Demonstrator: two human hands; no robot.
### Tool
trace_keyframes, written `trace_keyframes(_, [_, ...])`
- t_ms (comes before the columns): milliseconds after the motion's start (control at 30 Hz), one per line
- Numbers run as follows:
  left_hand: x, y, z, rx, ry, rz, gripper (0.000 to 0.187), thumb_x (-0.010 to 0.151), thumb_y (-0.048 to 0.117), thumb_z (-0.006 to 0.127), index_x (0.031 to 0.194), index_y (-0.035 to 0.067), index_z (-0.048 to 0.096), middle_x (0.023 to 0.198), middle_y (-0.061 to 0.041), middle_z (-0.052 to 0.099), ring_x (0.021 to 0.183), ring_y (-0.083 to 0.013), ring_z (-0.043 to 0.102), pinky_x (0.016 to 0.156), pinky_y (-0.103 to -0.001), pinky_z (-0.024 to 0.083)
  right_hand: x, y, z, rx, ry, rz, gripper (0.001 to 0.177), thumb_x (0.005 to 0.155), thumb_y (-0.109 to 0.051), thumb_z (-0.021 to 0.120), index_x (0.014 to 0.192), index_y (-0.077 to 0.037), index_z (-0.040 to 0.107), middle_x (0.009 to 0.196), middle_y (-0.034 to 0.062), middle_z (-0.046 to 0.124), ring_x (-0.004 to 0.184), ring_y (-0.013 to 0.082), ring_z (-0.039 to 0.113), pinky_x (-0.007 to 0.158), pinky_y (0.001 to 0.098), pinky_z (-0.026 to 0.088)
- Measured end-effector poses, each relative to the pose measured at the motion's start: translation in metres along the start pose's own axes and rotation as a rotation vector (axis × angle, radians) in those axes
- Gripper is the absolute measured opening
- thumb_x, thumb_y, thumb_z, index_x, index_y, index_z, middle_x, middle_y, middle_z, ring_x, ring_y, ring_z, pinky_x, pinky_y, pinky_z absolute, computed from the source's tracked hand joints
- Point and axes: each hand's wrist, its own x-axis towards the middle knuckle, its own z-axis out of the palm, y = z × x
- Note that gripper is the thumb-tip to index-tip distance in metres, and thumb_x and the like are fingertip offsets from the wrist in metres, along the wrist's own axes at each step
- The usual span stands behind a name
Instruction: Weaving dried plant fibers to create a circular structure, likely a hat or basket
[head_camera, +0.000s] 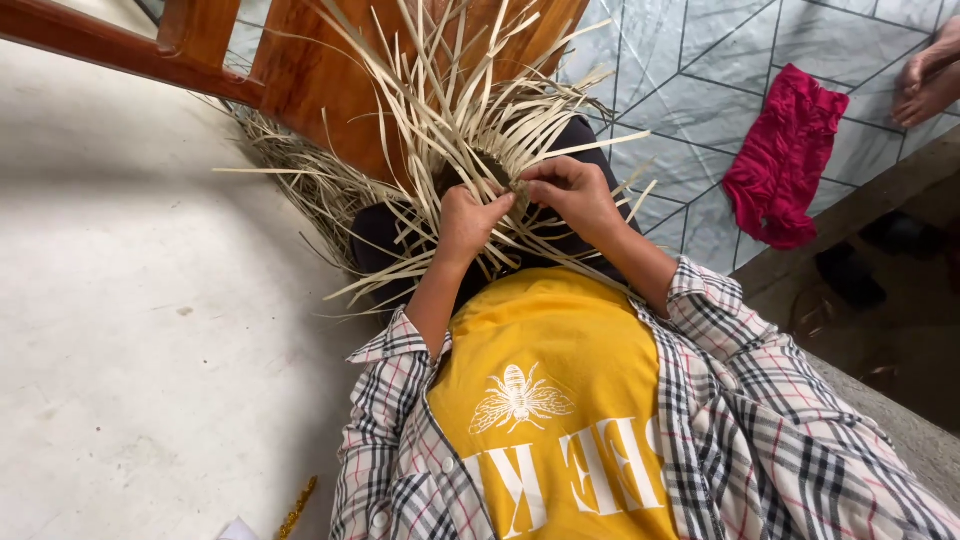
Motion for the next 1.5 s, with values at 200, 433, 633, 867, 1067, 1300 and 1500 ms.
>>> trace_keyframes(200, [-0.006, -0.002, 0.003, -0.085, -0.036, 0.01, 0.043, 0.093, 0.023, 0.082, 0.056, 0.012, 0.062, 0.041, -0.002, 0.047, 0.035, -0.0057, 0.03, 0.045, -0.026, 0.036, 0.005, -0.011, 0.011, -0.243, 0.038, -0.103, 0.024, 0.097, -0.02, 0.086, 0.105, 0.001, 0.078, 0.084, 0.0117, 0.071, 0.075, 0.0197, 0.072, 0.062, 0.0357, 0.062])
trace_keyframes(433, [-0.002, -0.016, 0.011, -0.233, 0.01, -0.093, 0.014, 0.086, 0.017, 0.083, 0.082, 0.004, 0.08, 0.06, -0.011, 0.069, 0.048, -0.0131, 0.055, 0.056, -0.033, 0.051, 0.009, -0.001, 0.021, -0.252, 0.144, -0.178, 0.01, 0.09, -0.012, 0.082, 0.095, -0.006, 0.076, 0.078, 0.0052, 0.064, 0.071, 0.0149, 0.063, 0.062, 0.0339, 0.052])
trace_keyframes(633, [0.019, -0.065, -0.003, -0.225, -0.01, -0.147, 0.019, 0.085, 0.022, 0.086, 0.081, 0.005, 0.08, 0.064, -0.013, 0.071, 0.053, -0.0161, 0.061, 0.065, -0.038, 0.056, -0.003, -0.041, 0.041, -0.316, -0.003, -0.382, 0.012, 0.091, -0.007, 0.081, 0.08, -0.009, 0.076, 0.069, 0.0037, 0.06, 0.061, 0.0167, 0.059, 0.058, 0.032, 0.05])
trace_keyframes(867, [-0.005, -0.004, -0.005, -0.02, -0.03, -0.014, 0.06, 0.097, 0.029, 0.081, 0.049, 0.006, 0.053, 0.038, -0.003, 0.037, 0.038, -0.0084, 0.023, 0.046, -0.031, 0.037, -0.039, -0.12, 0.072, -0.269, -0.554, -0.999, 0.007, 0.09, 0.004, 0.07, 0.094, 0.005, 0.076, 0.089, 0.0237, 0.074, 0.087, 0.0392, 0.074, 0.077, 0.0441, 0.063])
trace_keyframes(1067, [-0.043, -0.068, -0.048, 0.422, 0.322, 0.519, 0.028, 0.091, 0.016, 0.09, 0.101, 0.004, 0.067, 0.077, -0.005, 0.058, 0.073, -0.0229, 0.065, 0.071, -0.037, 0.057, 0.03, -0.051, -0.035, -0.601, -0.117, -0.619, 0.022, 0.093, 0.004, 0.076, 0.113, -0.004, 0.077, 0.105, 0.0178, 0.075, 0.099, 0.0422, 0.073, 0.085, 0.0503, 0.058])
trace_keyframes(1300, [-0.085, -0.01, -0.047, 0.771, 0.343, 0.923, 0.023, 0.094, 0.019, 0.084, 0.078, 0.01, 0.069, 0.067, 0.001, 0.048, 0.066, -0.0192, 0.055, 0.061, -0.029, 0.053, 0.043, -0.097, -0.032, -0.701, -0.333, -0.734, 0.018, 0.095, 0.005, 0.079, 0.112, -0.002, 0.079, 0.108, 0.0141, 0.076, 0.099, 0.0353, 0.075, 0.084, 0.0459, 0.062])
trace_keyframes(1500, [-0.065, -0.001, -0.034, 0.815, 0.267, 0.625, 0.027, 0.084, -0.006, 0.078, 0.111, -0.004, 0.074, 0.11, -0.014, 0.069, 0.108, -0.029, 0.062, 0.097, -0.041, 0.054, 0.06, -0.117, -0.014, -0.856, -0.473, -0.692, 0.011, 0.089, -0.005, 0.081, 0.1, -0.005, 0.083, 0.101, 0.0044, 0.075, 0.073, 0.0209, 0.072, 0.068, 0.0323, 0.061])
